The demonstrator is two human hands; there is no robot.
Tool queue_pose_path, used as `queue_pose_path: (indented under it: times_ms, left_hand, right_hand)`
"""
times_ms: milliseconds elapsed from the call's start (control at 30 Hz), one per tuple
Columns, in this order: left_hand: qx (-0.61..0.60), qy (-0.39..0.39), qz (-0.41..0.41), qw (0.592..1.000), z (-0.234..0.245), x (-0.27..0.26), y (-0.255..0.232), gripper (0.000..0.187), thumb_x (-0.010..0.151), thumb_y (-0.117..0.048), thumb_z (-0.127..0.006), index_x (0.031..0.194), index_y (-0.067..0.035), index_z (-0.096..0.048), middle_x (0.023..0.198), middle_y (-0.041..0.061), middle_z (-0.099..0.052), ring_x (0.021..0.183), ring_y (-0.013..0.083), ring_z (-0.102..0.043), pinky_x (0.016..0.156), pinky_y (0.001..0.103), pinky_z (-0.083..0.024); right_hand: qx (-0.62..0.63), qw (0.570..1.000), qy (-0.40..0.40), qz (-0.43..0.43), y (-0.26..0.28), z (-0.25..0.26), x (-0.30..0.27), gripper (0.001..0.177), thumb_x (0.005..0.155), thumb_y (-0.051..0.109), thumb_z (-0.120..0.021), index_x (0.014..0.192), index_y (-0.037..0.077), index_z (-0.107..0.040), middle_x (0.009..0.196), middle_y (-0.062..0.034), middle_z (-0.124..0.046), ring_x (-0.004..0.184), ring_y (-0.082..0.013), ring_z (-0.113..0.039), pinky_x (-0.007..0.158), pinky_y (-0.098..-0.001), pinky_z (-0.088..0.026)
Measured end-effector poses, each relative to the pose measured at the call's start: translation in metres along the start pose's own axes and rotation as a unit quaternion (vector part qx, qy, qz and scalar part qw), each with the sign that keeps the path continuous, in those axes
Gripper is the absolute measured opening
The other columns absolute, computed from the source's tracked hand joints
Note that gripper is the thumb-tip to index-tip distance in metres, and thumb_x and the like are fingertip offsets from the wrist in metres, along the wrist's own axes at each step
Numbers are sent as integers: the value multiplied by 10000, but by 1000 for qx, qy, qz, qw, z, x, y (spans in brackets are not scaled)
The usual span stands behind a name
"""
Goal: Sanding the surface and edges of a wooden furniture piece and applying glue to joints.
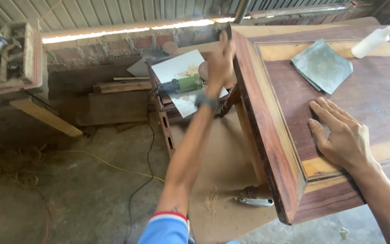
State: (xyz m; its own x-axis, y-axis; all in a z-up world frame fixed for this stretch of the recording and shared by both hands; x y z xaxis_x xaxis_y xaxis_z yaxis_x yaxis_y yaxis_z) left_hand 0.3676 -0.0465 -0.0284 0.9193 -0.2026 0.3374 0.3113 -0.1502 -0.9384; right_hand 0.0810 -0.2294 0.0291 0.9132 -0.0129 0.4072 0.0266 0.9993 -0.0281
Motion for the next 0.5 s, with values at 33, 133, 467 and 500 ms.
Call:
queue_pose_path:
  times_ms: [33, 133, 467, 500]
  left_hand:
    - [2, 6, -1, 1000, -3, -27, -7, 618, 1003, -614, -187, 595, -199, -397, 503, -96, -267, 413, 60, -218, 376, 252, -157]
    - [7, 9, -32, 999, -6, -69, -27, 497, 1082, -273, -416, 1568, -221, -324, 1525, 193, -561, 458, 45, -371, 336, 194, -337]
    - [149, 24, 94, 984, 5, -46, -42, 326, 973, -436, -395, 1082, -131, -432, 1057, 11, -368, 979, 173, -347, 798, 323, -382]
    - [144, 21, 85, 986, 4, -57, -41, 675, 962, -439, -398, 1508, -44, -430, 1591, 116, -431, 1494, 268, -405, 1117, 378, -491]
  right_hand:
    - [2, 1000, -2, -6, 0, 0, -1, 413, 1029, 251, -614, 1404, 105, -707, 1471, -132, -676, 1397, -254, -609, 981, -417, -559]
    - [-2, 1000, -18, 8, -1, 1, 2, 381, 1027, 223, -634, 1378, 107, -725, 1448, -110, -698, 1389, -237, -624, 1013, -395, -554]
    - [-15, 998, -44, 31, -1, 2, -1, 376, 1020, 212, -650, 1372, 111, -737, 1429, -112, -719, 1371, -223, -649, 995, -369, -581]
    - [-23, 998, -41, 35, -1, 2, -2, 379, 1015, 221, -644, 1368, 122, -737, 1429, -103, -720, 1366, -214, -652, 988, -362, -583]
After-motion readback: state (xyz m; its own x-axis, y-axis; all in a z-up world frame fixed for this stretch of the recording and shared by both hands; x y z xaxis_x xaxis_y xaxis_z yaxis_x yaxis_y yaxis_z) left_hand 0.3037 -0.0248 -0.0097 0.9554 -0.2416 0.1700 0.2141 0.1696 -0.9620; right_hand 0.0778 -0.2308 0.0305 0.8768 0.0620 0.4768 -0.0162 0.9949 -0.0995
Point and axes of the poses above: each hand's wrist, its own x-axis towards the middle knuckle, its own z-axis out of the back of the hand, y = z × x, the point moved 4 cm from there along x, towards the middle knuckle
